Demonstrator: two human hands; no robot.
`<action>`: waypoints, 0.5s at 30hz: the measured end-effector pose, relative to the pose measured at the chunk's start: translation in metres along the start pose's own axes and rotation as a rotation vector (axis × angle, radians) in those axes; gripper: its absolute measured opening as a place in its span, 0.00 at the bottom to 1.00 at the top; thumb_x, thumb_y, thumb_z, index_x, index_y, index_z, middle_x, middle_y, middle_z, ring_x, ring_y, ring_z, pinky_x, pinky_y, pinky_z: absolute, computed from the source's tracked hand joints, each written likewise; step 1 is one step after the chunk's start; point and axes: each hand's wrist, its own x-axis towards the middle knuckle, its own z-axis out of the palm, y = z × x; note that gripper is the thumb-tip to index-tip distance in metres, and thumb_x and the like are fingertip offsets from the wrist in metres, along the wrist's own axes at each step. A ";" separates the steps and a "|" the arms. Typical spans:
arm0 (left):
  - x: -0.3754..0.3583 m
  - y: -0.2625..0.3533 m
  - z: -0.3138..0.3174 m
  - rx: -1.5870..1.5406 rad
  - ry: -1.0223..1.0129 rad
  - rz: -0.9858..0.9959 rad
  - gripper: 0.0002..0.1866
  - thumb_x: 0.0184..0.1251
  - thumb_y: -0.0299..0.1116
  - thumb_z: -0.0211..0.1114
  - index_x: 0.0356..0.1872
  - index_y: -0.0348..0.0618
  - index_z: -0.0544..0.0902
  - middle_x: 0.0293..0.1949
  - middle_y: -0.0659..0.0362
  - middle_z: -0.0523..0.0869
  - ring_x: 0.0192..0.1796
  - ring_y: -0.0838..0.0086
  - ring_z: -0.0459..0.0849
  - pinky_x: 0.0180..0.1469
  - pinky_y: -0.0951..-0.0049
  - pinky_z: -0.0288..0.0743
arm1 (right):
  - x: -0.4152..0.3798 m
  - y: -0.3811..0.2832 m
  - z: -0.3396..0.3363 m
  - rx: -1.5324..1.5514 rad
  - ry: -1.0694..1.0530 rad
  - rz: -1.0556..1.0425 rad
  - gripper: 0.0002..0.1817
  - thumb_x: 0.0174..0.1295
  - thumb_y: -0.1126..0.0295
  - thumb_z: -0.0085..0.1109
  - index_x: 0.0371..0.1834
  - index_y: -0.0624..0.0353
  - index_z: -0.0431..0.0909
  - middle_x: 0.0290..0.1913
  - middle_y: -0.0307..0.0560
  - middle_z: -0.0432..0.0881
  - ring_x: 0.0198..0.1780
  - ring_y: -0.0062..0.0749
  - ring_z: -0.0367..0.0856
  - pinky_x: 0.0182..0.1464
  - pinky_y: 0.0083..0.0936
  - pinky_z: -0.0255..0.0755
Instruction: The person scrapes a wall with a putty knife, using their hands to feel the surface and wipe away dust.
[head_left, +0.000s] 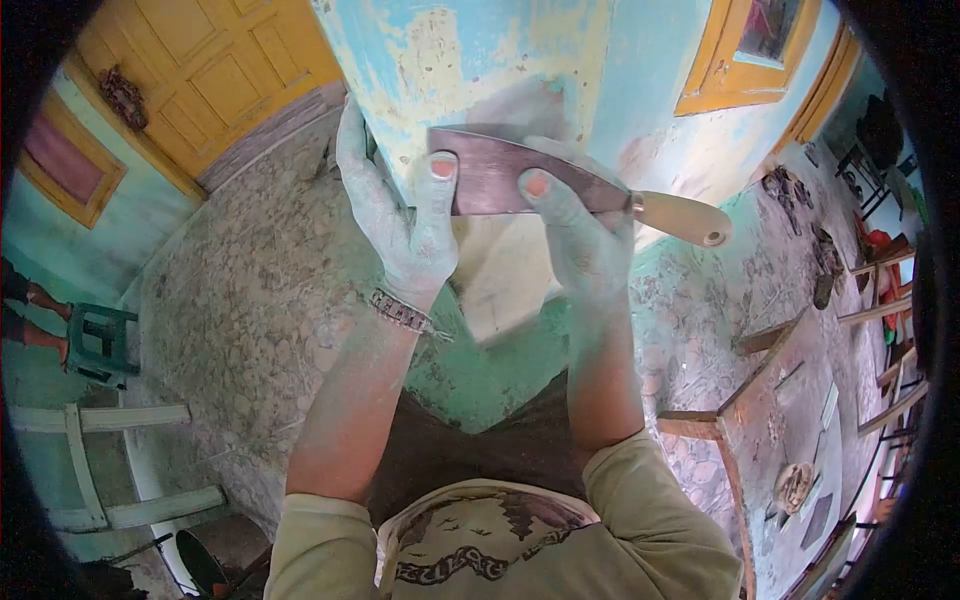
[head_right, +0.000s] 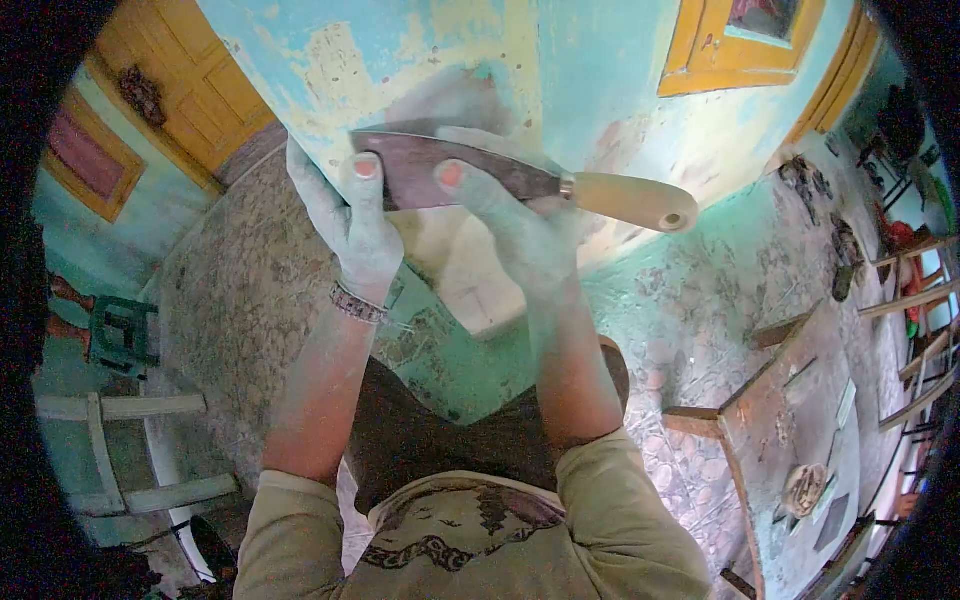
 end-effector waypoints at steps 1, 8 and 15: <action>0.000 0.001 0.002 -0.003 0.005 0.006 0.42 0.68 0.47 0.64 0.71 0.28 0.55 0.68 0.44 0.63 0.68 0.60 0.65 0.70 0.61 0.58 | 0.001 0.000 -0.001 0.001 0.025 -0.015 0.20 0.58 0.76 0.69 0.53 0.70 0.79 0.46 0.48 0.84 0.48 0.28 0.81 0.54 0.24 0.73; 0.002 0.001 0.000 0.034 0.004 0.042 0.40 0.71 0.50 0.60 0.71 0.28 0.57 0.68 0.44 0.64 0.68 0.60 0.66 0.70 0.60 0.58 | -0.006 -0.002 0.005 -0.044 0.053 -0.007 0.22 0.56 0.73 0.72 0.53 0.69 0.80 0.46 0.47 0.85 0.47 0.26 0.81 0.54 0.21 0.73; 0.001 0.002 0.002 -0.029 0.004 -0.006 0.40 0.71 0.49 0.61 0.71 0.28 0.56 0.69 0.44 0.63 0.68 0.60 0.66 0.70 0.61 0.57 | -0.014 0.001 0.012 -0.013 0.116 -0.024 0.22 0.58 0.74 0.70 0.54 0.71 0.78 0.49 0.50 0.84 0.50 0.31 0.80 0.58 0.27 0.70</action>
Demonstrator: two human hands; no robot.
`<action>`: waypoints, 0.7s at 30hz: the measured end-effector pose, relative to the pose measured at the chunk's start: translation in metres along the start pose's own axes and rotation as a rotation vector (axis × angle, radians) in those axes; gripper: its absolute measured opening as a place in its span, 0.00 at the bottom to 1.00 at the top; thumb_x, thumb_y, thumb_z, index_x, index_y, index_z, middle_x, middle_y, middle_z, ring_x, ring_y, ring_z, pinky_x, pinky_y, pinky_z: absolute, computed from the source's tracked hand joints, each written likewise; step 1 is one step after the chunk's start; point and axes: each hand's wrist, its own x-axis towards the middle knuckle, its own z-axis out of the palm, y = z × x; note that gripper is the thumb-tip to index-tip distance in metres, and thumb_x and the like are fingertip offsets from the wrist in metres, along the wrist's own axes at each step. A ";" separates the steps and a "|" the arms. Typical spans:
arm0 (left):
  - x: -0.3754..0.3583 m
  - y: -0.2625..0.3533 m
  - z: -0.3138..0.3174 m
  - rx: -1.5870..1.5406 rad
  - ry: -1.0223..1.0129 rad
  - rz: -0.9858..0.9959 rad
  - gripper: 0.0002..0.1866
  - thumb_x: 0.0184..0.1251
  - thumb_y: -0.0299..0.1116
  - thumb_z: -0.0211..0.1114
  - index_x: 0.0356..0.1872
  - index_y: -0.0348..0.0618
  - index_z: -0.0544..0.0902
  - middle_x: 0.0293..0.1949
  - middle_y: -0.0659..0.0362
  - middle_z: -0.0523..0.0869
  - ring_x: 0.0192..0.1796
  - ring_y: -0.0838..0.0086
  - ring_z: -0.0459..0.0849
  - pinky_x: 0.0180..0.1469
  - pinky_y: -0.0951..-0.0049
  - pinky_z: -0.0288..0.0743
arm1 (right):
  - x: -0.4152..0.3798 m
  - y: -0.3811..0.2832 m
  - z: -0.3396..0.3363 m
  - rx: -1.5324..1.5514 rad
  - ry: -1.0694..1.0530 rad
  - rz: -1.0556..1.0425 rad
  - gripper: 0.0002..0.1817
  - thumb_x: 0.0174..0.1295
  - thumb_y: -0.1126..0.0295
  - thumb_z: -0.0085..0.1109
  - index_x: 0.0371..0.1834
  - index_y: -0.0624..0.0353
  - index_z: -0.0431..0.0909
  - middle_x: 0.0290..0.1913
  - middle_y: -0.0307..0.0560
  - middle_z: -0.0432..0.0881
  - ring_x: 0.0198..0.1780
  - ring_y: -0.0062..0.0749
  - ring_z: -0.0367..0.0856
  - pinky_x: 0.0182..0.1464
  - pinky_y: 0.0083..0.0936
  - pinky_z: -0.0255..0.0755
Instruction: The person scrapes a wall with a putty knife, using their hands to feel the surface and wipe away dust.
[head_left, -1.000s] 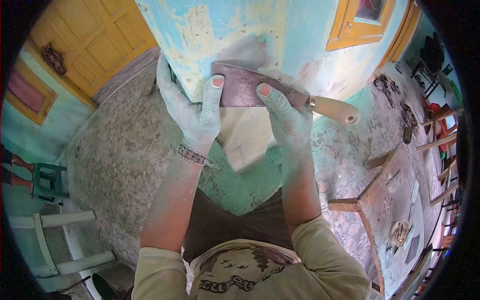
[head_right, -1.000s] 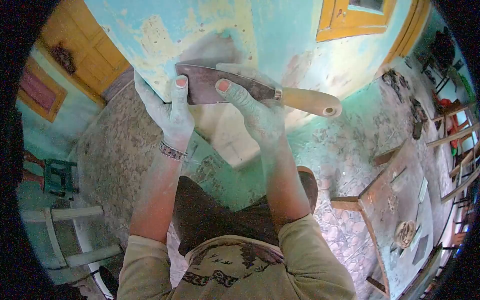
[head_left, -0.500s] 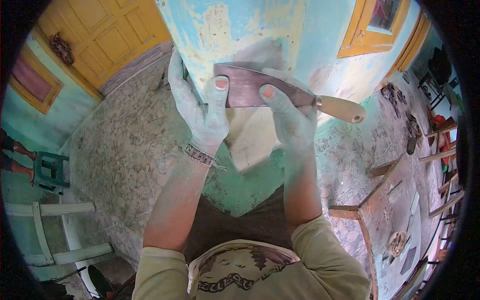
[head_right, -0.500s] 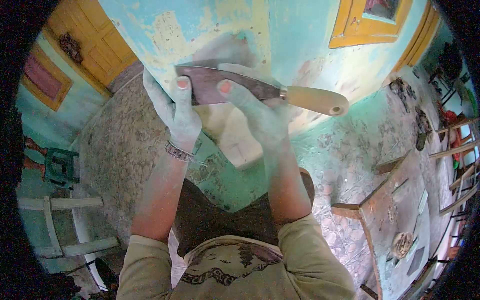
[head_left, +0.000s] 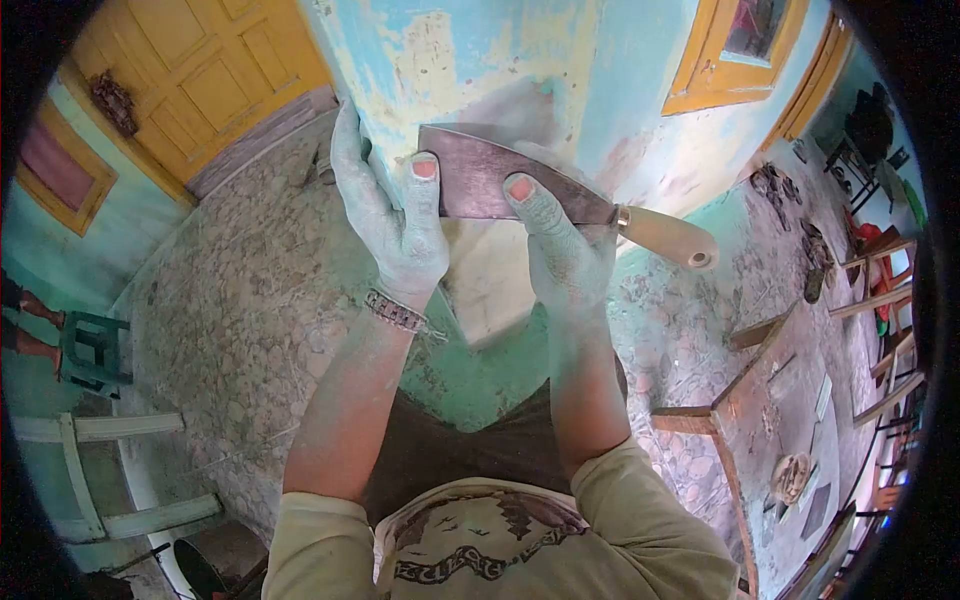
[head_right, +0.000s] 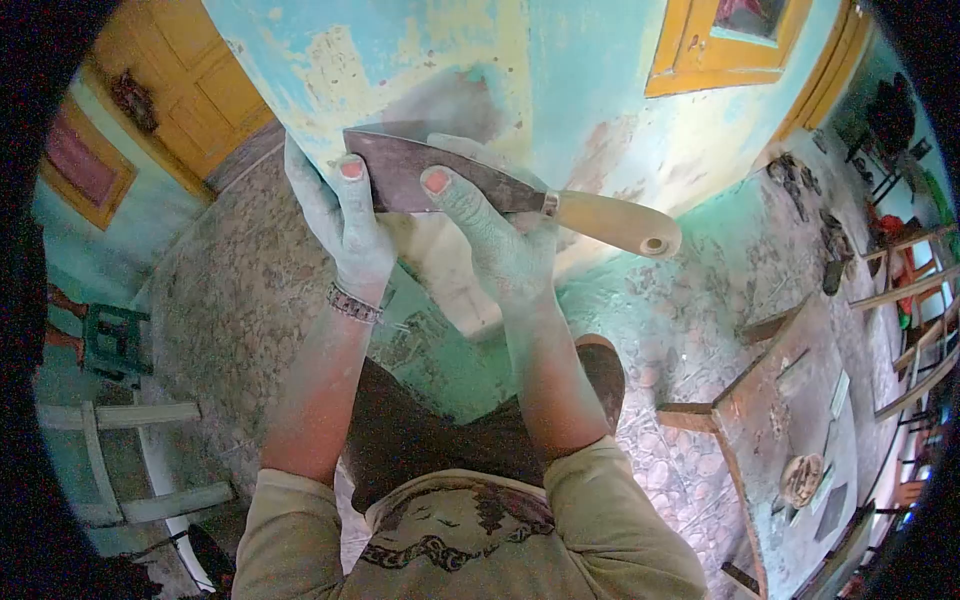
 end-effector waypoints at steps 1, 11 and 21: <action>-0.001 -0.001 0.000 0.012 0.002 0.002 0.40 0.71 0.48 0.61 0.71 0.28 0.56 0.69 0.44 0.63 0.68 0.60 0.66 0.70 0.61 0.57 | 0.000 -0.001 0.001 -0.015 -0.010 0.001 0.22 0.58 0.74 0.70 0.54 0.71 0.78 0.49 0.51 0.84 0.50 0.31 0.80 0.58 0.27 0.70; 0.000 -0.004 -0.001 0.028 0.036 0.011 0.38 0.71 0.47 0.61 0.70 0.27 0.59 0.67 0.43 0.66 0.68 0.58 0.66 0.70 0.60 0.58 | -0.003 0.004 0.001 -0.047 0.021 -0.018 0.19 0.60 0.74 0.67 0.53 0.71 0.78 0.48 0.48 0.83 0.51 0.29 0.80 0.59 0.27 0.70; 0.000 -0.008 -0.003 0.037 0.056 0.030 0.38 0.71 0.47 0.60 0.70 0.28 0.60 0.67 0.44 0.66 0.68 0.58 0.66 0.70 0.60 0.58 | -0.007 0.007 0.007 -0.060 0.073 -0.001 0.19 0.61 0.71 0.68 0.53 0.70 0.78 0.48 0.45 0.82 0.48 0.25 0.77 0.55 0.23 0.68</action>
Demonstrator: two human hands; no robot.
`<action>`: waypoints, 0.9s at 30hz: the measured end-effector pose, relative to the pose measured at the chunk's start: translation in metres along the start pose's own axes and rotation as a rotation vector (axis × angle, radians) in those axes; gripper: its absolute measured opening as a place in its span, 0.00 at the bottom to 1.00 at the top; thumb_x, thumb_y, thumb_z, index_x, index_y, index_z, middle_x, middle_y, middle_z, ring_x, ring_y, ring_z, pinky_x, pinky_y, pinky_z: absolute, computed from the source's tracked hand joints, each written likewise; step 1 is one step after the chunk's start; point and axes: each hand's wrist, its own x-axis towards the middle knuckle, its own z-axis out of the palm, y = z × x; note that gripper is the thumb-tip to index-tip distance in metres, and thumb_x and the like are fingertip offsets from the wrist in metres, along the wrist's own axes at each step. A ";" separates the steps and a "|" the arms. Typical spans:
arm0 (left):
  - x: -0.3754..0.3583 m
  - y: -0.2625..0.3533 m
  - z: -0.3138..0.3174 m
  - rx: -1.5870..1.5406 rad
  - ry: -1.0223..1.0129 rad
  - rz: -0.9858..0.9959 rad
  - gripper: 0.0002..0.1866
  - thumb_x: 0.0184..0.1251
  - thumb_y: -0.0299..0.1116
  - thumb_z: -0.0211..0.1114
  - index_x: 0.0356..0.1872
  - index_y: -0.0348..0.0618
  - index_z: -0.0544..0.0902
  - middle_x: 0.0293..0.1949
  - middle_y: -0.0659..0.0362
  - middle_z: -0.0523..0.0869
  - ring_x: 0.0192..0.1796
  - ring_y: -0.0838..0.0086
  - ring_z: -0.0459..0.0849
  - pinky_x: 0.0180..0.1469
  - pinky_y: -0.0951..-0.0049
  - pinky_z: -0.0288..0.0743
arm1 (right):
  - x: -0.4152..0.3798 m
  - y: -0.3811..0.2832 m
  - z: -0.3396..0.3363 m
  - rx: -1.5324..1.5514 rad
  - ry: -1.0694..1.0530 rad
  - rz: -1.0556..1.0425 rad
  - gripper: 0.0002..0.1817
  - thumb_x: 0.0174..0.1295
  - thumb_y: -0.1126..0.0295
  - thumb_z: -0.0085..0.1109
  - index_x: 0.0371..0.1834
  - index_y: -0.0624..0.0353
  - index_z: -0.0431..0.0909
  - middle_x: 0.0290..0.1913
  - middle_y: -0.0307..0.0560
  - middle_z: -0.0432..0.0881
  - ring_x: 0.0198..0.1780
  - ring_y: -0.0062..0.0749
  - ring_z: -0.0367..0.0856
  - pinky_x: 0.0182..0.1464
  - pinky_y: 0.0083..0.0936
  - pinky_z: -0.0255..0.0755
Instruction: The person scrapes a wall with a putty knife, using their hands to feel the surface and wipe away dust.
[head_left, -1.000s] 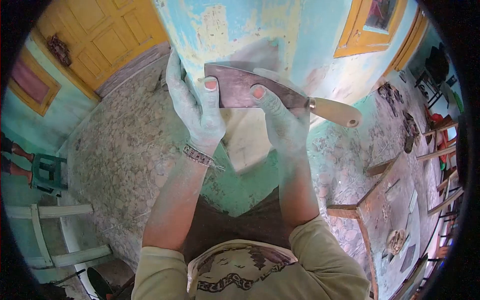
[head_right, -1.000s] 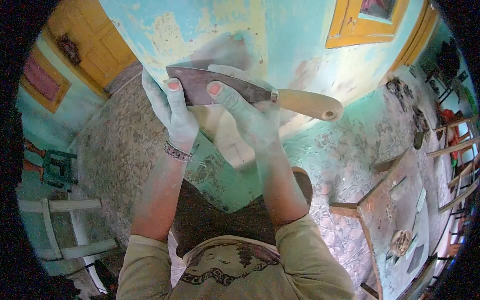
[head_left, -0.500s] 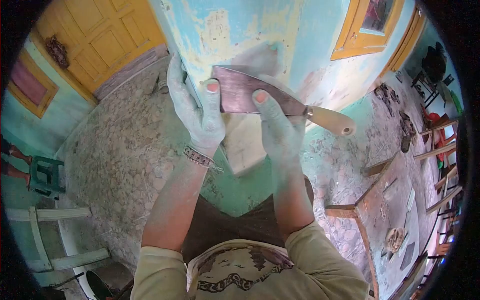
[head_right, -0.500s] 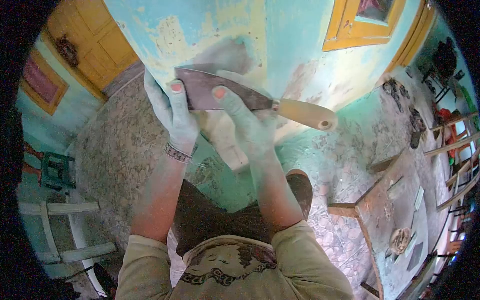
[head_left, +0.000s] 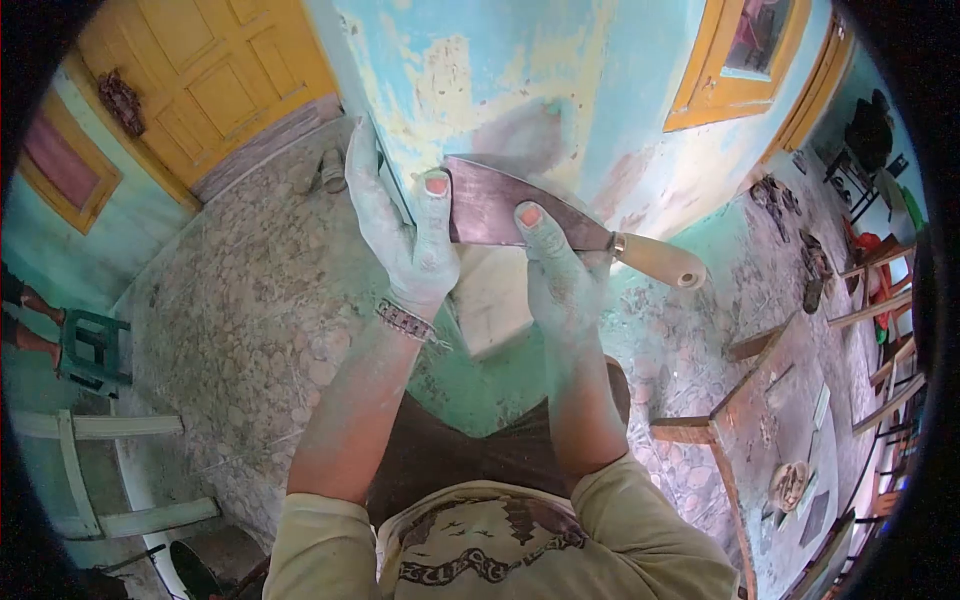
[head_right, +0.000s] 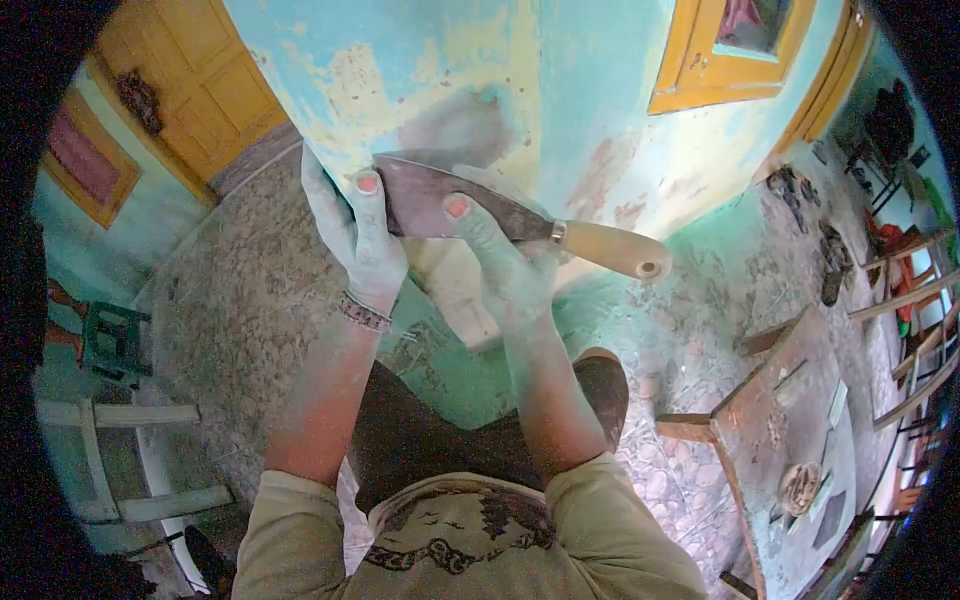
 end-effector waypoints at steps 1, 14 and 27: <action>0.000 0.000 0.000 -0.021 -0.002 0.001 0.38 0.71 0.48 0.60 0.70 0.28 0.60 0.67 0.44 0.66 0.68 0.58 0.66 0.70 0.60 0.58 | -0.002 0.000 0.001 0.004 0.021 0.007 0.20 0.61 0.71 0.68 0.53 0.70 0.78 0.48 0.45 0.82 0.48 0.25 0.77 0.54 0.23 0.68; -0.001 0.003 0.001 -0.019 -0.002 -0.003 0.38 0.73 0.50 0.57 0.69 0.27 0.60 0.67 0.43 0.67 0.68 0.57 0.66 0.70 0.60 0.58 | 0.002 -0.001 -0.004 0.037 -0.010 -0.007 0.21 0.57 0.74 0.70 0.53 0.70 0.78 0.49 0.47 0.83 0.50 0.27 0.80 0.57 0.25 0.71; -0.003 0.002 0.002 -0.025 -0.001 0.000 0.37 0.72 0.49 0.59 0.69 0.27 0.61 0.67 0.42 0.66 0.68 0.57 0.66 0.71 0.59 0.56 | 0.001 0.001 0.003 0.103 0.043 -0.052 0.22 0.58 0.72 0.72 0.54 0.70 0.79 0.48 0.48 0.84 0.48 0.26 0.81 0.55 0.23 0.73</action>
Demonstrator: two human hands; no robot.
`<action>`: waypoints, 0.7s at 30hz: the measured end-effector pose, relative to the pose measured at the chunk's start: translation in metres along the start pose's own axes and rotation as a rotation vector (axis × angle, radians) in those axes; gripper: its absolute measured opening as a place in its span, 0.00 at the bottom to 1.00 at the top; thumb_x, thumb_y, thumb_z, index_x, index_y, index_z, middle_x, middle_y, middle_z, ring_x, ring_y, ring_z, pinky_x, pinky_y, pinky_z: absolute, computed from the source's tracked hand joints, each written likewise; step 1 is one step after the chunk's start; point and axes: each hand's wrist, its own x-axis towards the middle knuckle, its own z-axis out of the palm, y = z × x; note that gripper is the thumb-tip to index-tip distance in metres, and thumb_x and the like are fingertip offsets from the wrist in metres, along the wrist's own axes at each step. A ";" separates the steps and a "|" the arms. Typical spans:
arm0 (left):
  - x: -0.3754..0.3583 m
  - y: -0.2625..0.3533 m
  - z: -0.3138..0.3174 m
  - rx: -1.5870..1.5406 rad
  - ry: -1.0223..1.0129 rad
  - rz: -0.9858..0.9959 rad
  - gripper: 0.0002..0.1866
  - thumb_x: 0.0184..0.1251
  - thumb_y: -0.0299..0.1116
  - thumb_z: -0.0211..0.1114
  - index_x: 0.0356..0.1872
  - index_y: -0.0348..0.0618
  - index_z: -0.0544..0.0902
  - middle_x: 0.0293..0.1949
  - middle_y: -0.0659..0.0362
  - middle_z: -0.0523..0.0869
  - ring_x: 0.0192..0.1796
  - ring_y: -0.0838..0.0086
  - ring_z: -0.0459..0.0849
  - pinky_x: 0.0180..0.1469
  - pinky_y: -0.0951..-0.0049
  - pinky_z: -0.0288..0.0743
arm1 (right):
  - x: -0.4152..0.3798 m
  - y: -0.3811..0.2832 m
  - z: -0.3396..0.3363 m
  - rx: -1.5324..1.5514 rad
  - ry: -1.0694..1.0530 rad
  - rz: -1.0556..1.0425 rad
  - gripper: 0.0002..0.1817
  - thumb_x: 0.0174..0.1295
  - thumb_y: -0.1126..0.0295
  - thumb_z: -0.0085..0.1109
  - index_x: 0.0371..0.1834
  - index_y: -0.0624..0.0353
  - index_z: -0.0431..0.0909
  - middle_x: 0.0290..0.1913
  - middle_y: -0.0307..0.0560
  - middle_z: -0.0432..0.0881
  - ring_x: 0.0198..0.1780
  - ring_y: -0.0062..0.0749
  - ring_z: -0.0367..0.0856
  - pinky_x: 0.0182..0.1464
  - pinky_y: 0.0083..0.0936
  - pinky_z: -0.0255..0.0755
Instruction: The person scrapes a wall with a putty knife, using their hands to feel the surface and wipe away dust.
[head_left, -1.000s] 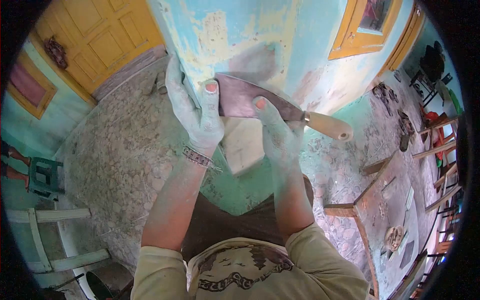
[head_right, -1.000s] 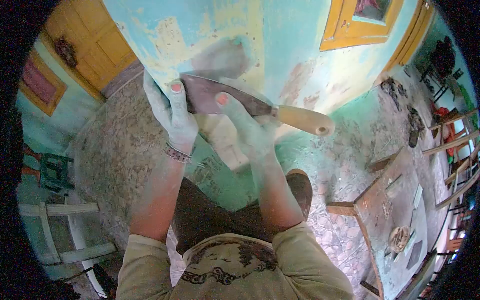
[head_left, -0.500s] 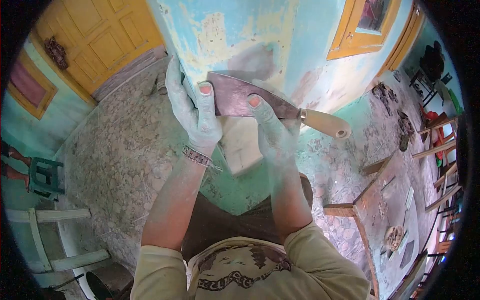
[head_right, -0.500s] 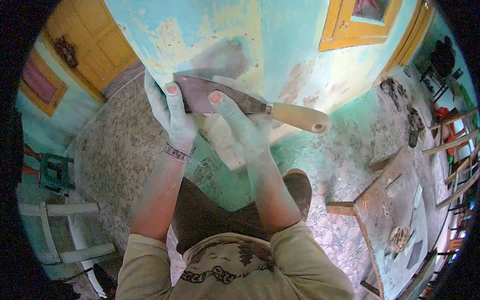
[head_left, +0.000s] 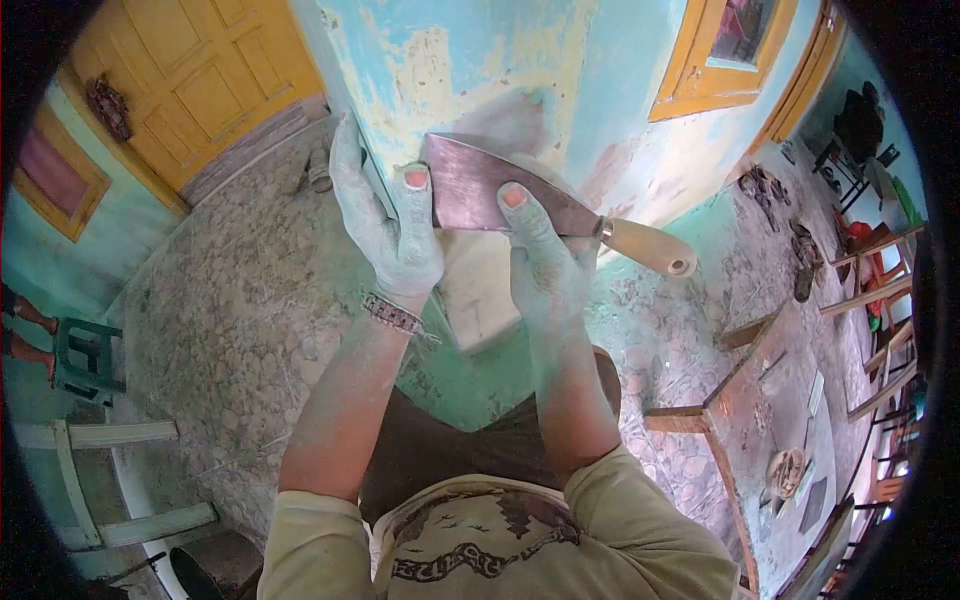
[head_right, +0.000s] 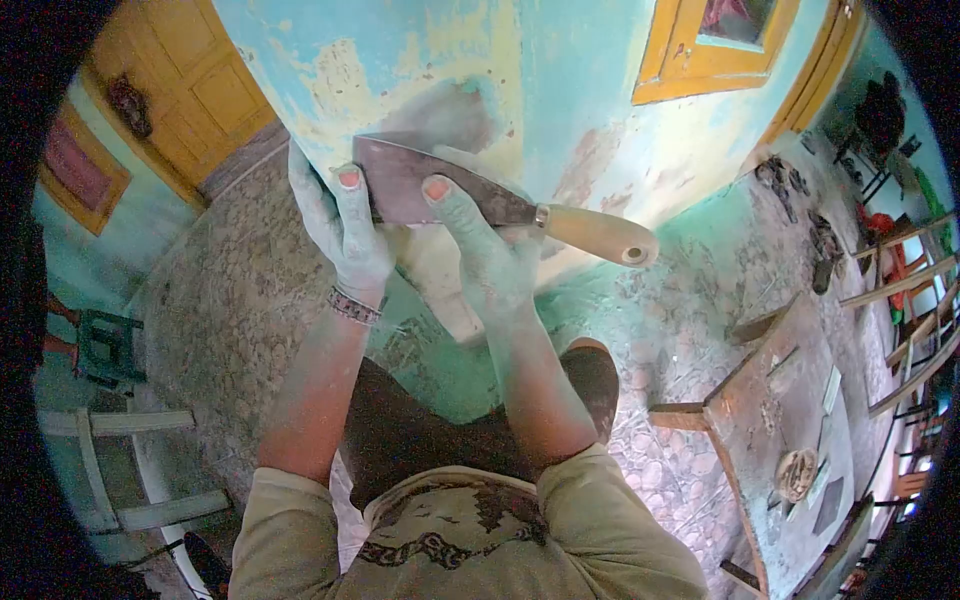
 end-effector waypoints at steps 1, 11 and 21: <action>-0.001 0.000 0.000 0.000 -0.004 -0.005 0.37 0.72 0.48 0.59 0.69 0.27 0.61 0.67 0.43 0.66 0.68 0.57 0.66 0.70 0.59 0.56 | -0.001 -0.001 -0.001 -0.010 -0.003 0.003 0.22 0.58 0.72 0.72 0.54 0.70 0.78 0.48 0.48 0.84 0.48 0.27 0.81 0.55 0.23 0.73; 0.002 0.002 0.001 -0.001 -0.009 0.020 0.36 0.73 0.48 0.58 0.69 0.28 0.61 0.67 0.45 0.67 0.68 0.58 0.66 0.70 0.60 0.57 | -0.001 -0.001 -0.006 -0.024 -0.021 0.000 0.20 0.62 0.73 0.66 0.56 0.71 0.76 0.51 0.49 0.81 0.52 0.28 0.78 0.58 0.26 0.69; 0.005 0.002 -0.001 0.047 -0.010 0.038 0.36 0.73 0.49 0.56 0.69 0.28 0.61 0.67 0.43 0.67 0.68 0.57 0.66 0.70 0.60 0.58 | 0.001 0.000 -0.002 0.028 0.001 0.010 0.22 0.58 0.72 0.71 0.54 0.69 0.78 0.49 0.46 0.83 0.49 0.25 0.80 0.54 0.23 0.73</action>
